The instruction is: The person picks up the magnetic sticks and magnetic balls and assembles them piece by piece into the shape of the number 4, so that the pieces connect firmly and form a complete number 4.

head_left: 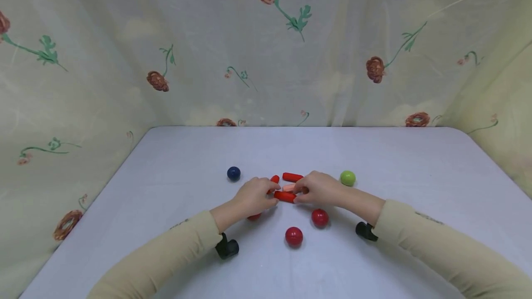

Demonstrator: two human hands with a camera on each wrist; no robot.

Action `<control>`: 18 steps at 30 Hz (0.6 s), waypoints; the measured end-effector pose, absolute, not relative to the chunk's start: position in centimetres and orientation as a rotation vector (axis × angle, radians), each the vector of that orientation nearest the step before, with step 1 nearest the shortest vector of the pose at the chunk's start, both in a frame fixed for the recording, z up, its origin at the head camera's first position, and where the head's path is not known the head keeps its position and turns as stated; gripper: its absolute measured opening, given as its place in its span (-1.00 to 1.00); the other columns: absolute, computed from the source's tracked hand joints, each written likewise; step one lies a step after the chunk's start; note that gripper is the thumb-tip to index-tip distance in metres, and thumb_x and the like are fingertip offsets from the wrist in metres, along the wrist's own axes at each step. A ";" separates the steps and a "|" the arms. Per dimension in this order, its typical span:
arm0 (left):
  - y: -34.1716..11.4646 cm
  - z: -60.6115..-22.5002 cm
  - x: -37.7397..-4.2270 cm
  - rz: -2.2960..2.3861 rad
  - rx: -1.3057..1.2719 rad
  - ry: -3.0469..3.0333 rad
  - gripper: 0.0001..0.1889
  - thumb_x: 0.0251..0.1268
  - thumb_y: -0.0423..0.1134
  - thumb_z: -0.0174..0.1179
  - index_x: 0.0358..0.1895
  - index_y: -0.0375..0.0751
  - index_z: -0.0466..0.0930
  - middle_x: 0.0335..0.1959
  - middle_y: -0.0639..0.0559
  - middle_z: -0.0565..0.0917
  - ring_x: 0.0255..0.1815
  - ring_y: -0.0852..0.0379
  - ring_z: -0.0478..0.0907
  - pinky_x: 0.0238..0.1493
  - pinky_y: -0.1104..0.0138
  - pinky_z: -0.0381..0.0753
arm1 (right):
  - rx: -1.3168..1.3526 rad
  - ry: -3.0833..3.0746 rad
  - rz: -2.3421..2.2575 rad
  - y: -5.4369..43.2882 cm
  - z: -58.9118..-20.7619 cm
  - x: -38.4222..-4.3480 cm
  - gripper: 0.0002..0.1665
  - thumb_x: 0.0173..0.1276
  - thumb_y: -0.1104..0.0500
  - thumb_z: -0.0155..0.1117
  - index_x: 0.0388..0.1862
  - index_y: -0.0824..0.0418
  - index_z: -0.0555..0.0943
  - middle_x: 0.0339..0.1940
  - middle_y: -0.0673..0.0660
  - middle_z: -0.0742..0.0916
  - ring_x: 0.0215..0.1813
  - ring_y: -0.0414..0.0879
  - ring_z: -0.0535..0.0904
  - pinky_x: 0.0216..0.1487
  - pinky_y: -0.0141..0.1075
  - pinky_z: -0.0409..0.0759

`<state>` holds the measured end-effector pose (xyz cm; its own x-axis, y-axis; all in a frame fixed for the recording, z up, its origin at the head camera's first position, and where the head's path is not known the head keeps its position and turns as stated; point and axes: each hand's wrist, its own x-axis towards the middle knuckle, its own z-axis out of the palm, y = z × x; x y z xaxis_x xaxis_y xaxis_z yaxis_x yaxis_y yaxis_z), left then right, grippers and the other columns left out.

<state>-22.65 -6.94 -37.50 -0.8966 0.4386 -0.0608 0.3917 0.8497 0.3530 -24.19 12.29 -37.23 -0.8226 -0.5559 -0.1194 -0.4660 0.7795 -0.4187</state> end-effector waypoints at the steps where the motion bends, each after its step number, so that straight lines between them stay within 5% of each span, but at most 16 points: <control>1: -6.9 -37.5 -22.7 0.504 0.655 2.888 -0.63 0.11 -0.20 0.27 0.03 -0.12 0.59 -0.20 0.02 0.64 -0.28 0.17 0.45 -0.16 0.38 0.54 | -0.808 2.740 -0.546 12.2 -37.2 -24.2 -0.70 0.14 0.11 0.34 -0.12 0.14 0.67 -0.61 -0.10 0.58 -0.54 -0.21 0.40 -0.47 -0.43 0.38; 18: -6.6 -37.8 -22.7 0.484 0.684 2.868 -0.75 0.09 -0.24 0.29 -0.11 -0.10 0.67 -0.28 0.07 0.67 -0.26 0.17 0.48 -0.11 0.35 0.52 | -0.781 2.729 -0.535 12.2 -37.4 -24.3 -0.82 0.13 0.15 0.35 -0.25 0.10 0.68 -0.55 -0.07 0.61 -0.47 -0.20 0.44 -0.43 -0.42 0.43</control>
<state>-22.67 -6.61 -37.75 -0.8840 0.4618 -0.0726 0.4123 0.8435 0.3443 -24.30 12.16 -37.39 -0.8244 -0.5489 -0.1382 -0.4561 0.7887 -0.4122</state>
